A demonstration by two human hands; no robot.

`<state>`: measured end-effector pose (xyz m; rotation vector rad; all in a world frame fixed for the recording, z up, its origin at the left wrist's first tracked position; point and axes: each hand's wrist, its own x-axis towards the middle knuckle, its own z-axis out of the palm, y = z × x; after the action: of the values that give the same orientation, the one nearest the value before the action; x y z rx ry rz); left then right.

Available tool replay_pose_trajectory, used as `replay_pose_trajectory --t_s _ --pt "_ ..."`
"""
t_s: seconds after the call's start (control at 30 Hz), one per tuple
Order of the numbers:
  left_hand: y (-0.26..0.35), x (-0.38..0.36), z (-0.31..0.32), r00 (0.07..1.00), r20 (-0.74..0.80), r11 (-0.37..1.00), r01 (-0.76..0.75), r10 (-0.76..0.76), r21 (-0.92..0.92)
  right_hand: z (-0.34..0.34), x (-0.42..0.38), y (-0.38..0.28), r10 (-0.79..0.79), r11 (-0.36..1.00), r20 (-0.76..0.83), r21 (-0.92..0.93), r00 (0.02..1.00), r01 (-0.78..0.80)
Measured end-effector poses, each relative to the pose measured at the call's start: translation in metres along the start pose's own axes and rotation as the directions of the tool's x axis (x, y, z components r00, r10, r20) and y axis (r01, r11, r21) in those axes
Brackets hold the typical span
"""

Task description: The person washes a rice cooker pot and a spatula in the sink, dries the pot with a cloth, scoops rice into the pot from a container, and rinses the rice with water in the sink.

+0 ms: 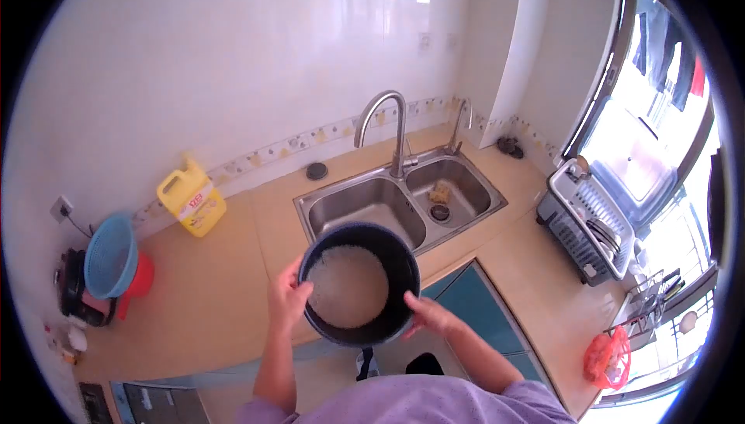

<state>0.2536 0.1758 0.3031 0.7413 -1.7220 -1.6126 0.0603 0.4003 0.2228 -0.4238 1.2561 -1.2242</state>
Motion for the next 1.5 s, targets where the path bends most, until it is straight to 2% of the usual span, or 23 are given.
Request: replay_pose_trajectory --t_s 0.07,0.1,0.13,0.2,0.27,0.33,0.37,0.4,0.47,0.57,0.63,0.73,0.77,0.97,1.07,1.17,1.27,1.33,1.37,1.4,1.43,1.5 --pt "-0.003 0.037 0.000 0.998 -0.055 0.996 -0.027 0.023 -0.080 -0.026 0.025 -0.029 -0.120 0.991 0.045 0.059 0.992 0.117" --pt "-0.009 0.053 0.000 0.994 -0.104 0.995 -0.037 0.028 -0.091 -0.044 0.040 -0.047 -0.181 0.983 -0.057 -0.004 0.982 0.181" --pt "-0.018 0.070 -0.002 0.988 -0.153 0.994 -0.047 0.031 -0.100 -0.065 0.057 -0.064 -0.245 0.969 -0.151 -0.073 0.958 0.236" --pt "-0.032 0.102 -0.001 0.978 -0.210 0.986 -0.056 0.023 -0.155 -0.131 0.101 -0.090 -0.386 0.882 -0.252 -0.382 0.887 0.275" --pt "-0.037 0.128 0.009 0.965 -0.261 0.980 -0.066 0.015 -0.185 -0.205 0.156 -0.124 -0.433 0.831 -0.353 -0.512 0.829 0.216" --pt "-0.037 0.153 0.024 0.946 -0.324 0.978 -0.068 0.000 -0.197 -0.276 0.226 -0.150 -0.734 0.531 -0.328 -0.823 0.594 0.201" --pt "-0.052 0.167 0.021 0.932 -0.359 0.988 -0.016 -0.041 -0.153 -0.298 0.255 -0.173 -0.810 0.394 -0.292 -0.913 0.509 0.102" --pt "-0.053 0.177 0.025 0.921 -0.387 0.988 -0.016 -0.045 -0.152 -0.311 0.275 -0.194 -0.748 0.431 -0.312 -0.900 0.586 0.072" --pt "-0.058 0.199 0.040 0.894 -0.445 0.987 -0.023 -0.051 -0.159 -0.319 0.321 -0.225 -0.819 0.325 -0.338 -0.939 0.463 -0.112" --pt "-0.055 0.222 0.067 0.884 -0.466 0.988 -0.032 -0.042 -0.150 -0.305 0.346 -0.269 -0.729 0.281 -0.338 -0.941 0.596 -0.191" --pt "-0.061 0.233 0.080 0.879 -0.477 0.991 -0.050 -0.017 -0.128 -0.304 0.369 -0.282 -0.690 0.254 -0.308 -0.950 0.656 -0.179" --pt "-0.068 0.241 0.094 0.874 -0.486 0.987 -0.056 -0.024 -0.150 -0.317 0.392 -0.286 -0.585 0.312 -0.258 -0.947 0.769 -0.081" --pt "-0.067 0.243 0.099 0.873 -0.486 0.986 -0.046 -0.037 -0.159 -0.320 0.399 -0.280 -0.626 0.321 -0.276 -0.943 0.729 -0.082" --pt "-0.076 0.247 0.108 0.869 -0.493 0.982 -0.059 -0.038 -0.179 -0.334 0.414 -0.265 -0.674 0.362 -0.335 -0.927 0.659 -0.101" --pt "-0.079 0.246 0.103 0.884 -0.464 0.980 -0.036 -0.061 -0.197 -0.341 0.416 -0.259 -0.710 0.443 -0.370 -0.896 0.599 -0.030" --pt "-0.086 0.245 0.097 0.896 -0.443 0.974 -0.064 -0.041 -0.218 -0.338 0.401 -0.264 -0.632 0.431 -0.409 -0.892 0.658 -0.140" --pt "-0.093 0.241 0.088 0.904 -0.425 0.974 -0.051 -0.049 -0.222 -0.320 0.358 -0.250 -0.754 0.505 -0.476 -0.861 0.453 -0.064" --pt "-0.091 0.236 0.083 0.914 -0.399 0.972 -0.022 -0.076 -0.234 -0.286 0.307 -0.235 -0.650 0.620 -0.486 -0.784 0.585 0.036" --pt "-0.091 0.234 0.079 0.917 -0.392 0.971 -0.031 -0.067 -0.237 -0.271 0.295 -0.203 -0.675 0.620 -0.407 -0.765 0.615 0.175" --pt "-0.092 0.231 0.075 0.920 -0.387 0.971 -0.039 -0.058 -0.238 -0.235 0.263 -0.188 -0.468 0.782 -0.330 -0.587 0.820 0.210" --pt "-0.094 0.228 0.072 0.924 -0.379 0.970 -0.048 -0.047 -0.238 -0.196 0.241 -0.174 -0.310 0.914 -0.234 -0.340 0.921 0.221" --pt "-0.100 0.224 0.062 0.918 -0.396 0.967 -0.067 -0.036 -0.244 -0.139 0.233 -0.158 -0.295 0.914 -0.219 -0.350 0.930 0.207"
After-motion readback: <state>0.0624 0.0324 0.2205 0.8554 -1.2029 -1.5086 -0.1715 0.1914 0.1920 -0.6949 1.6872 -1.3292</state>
